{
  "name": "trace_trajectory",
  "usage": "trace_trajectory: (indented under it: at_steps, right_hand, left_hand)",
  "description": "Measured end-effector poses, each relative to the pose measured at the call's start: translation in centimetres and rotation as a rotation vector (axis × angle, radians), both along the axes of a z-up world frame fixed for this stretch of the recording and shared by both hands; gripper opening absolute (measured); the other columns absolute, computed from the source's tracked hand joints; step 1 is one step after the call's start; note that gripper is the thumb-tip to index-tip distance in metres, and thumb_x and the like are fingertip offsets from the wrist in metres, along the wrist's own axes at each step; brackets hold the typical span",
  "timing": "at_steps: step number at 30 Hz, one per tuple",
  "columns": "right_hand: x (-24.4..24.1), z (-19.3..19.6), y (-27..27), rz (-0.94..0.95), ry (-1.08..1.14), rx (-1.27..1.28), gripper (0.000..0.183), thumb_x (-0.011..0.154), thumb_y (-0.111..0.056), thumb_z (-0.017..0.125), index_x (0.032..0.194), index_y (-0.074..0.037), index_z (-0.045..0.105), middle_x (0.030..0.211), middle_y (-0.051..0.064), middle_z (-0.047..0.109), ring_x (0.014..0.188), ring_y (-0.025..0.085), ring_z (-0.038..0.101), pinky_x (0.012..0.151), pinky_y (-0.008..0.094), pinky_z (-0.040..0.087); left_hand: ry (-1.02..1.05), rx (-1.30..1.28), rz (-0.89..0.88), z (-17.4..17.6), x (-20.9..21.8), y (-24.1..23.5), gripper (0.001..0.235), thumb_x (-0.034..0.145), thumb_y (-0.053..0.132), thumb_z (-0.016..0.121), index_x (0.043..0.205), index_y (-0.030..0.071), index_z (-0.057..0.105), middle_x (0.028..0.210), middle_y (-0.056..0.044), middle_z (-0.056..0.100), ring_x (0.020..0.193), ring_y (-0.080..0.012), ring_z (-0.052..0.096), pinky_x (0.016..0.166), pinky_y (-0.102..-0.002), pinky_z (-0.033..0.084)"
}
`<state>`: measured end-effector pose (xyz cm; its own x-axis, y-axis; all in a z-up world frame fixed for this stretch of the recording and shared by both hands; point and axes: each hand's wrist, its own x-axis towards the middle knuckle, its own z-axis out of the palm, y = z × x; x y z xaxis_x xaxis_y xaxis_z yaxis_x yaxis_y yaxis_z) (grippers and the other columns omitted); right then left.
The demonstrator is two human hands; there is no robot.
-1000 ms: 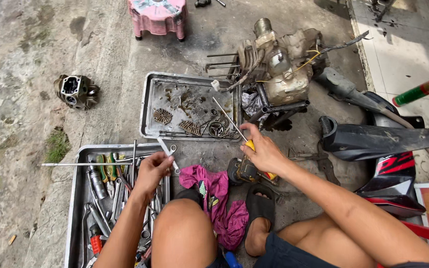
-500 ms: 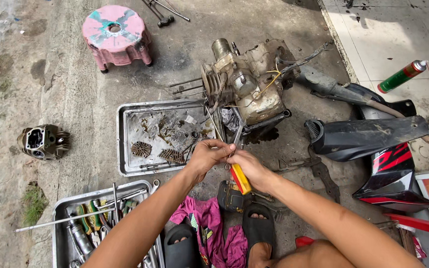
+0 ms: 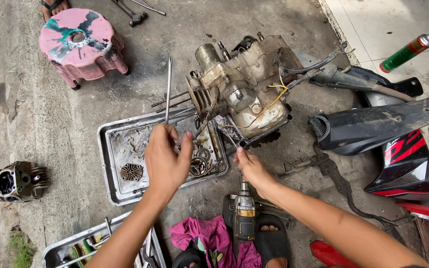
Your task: The person uses a cordless impact driver and a screwdriver to remove bolts and disassemble parts of a motorcycle engine. They place removed components into a metal tray and wipe the engine with a cloth while another person assists by holding parts.
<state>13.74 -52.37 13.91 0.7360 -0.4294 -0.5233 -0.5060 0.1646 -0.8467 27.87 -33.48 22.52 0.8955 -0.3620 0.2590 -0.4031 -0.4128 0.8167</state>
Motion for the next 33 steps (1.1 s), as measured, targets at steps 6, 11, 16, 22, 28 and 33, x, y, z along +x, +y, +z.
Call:
trace_trajectory:
  at_steps: [6, 11, 16, 22, 28, 33]
  right_hand:
    - [4.9, -0.9, 2.2, -0.134, -0.018, -0.043, 0.048, 0.112, -0.05, 0.03, 0.091, -0.013, 0.051, 0.077, -0.003, 0.039, 0.067, 0.008, 0.041, 0.049, 0.019, 0.037]
    - [5.8, -1.4, 2.5, -0.255, -0.102, 0.056, 0.049, 0.11, -0.058, 0.035, 0.089, -0.015, 0.05, 0.071, -0.007, 0.033, 0.058, 0.006, 0.036, 0.045, 0.019, 0.035]
    - [6.0, -3.7, 2.2, -0.301, -0.12, 0.105, 0.047, 0.11, -0.056, 0.037, 0.087, -0.016, 0.047, 0.069, -0.009, 0.029, 0.054, 0.005, 0.033, 0.043, 0.018, 0.034]
    - [5.6, -1.4, 2.0, -0.349, -0.015, 0.241, 0.048, 0.108, -0.058, 0.044, 0.088, -0.015, 0.048, 0.065, -0.012, 0.027, 0.048, 0.004, 0.027, 0.036, 0.018, 0.03]
    - [5.6, -1.6, 1.7, -0.393, -0.012, 0.163, 0.043, 0.108, -0.052, 0.049, 0.089, -0.014, 0.051, 0.065, -0.01, 0.03, 0.045, 0.003, 0.028, 0.035, 0.018, 0.029]
    - [5.8, -1.4, 1.7, -0.418, -0.048, 0.086, 0.041, 0.109, -0.048, 0.05, 0.089, -0.012, 0.052, 0.067, -0.009, 0.032, 0.048, 0.003, 0.032, 0.038, 0.017, 0.031]
  left_hand:
    - [0.006, 0.243, 0.073, 2.8, 6.9, -4.4, 0.03, 0.089, 0.042, 0.077, 0.103, 0.019, 0.064, 0.087, -0.009, 0.059, 0.088, -0.0405, 0.068, 0.08, -0.052, 0.051]
    - [-0.158, 0.267, 0.017, 3.8, 6.9, -7.2, 0.03, 0.103, 0.033, 0.062, 0.123, 0.013, 0.073, 0.094, -0.018, 0.06, 0.083, -0.0475, 0.07, 0.072, -0.056, 0.056]
    - [-0.146, 0.382, -0.064, 2.9, 7.4, -8.5, 0.034, 0.106, 0.034, 0.057, 0.127, 0.014, 0.075, 0.091, -0.016, 0.061, 0.08, -0.0418, 0.073, 0.068, -0.053, 0.058]
    - [-0.134, 0.477, -0.106, 5.4, 7.3, -7.5, 0.036, 0.104, 0.039, 0.06, 0.128, 0.016, 0.075, 0.101, -0.017, 0.063, 0.084, -0.0401, 0.074, 0.071, -0.051, 0.062]
    - [-0.159, 0.538, -0.161, 6.3, 6.8, -8.0, 0.06, 0.095, 0.054, 0.069, 0.132, 0.007, 0.07, 0.128, -0.024, 0.062, 0.099, -0.0465, 0.072, 0.08, -0.058, 0.063]
    - [-0.186, 0.635, -0.176, 5.2, 7.3, -8.4, 0.058, 0.098, 0.051, 0.067, 0.135, 0.006, 0.066, 0.134, -0.021, 0.062, 0.101, -0.0451, 0.072, 0.083, -0.057, 0.063]
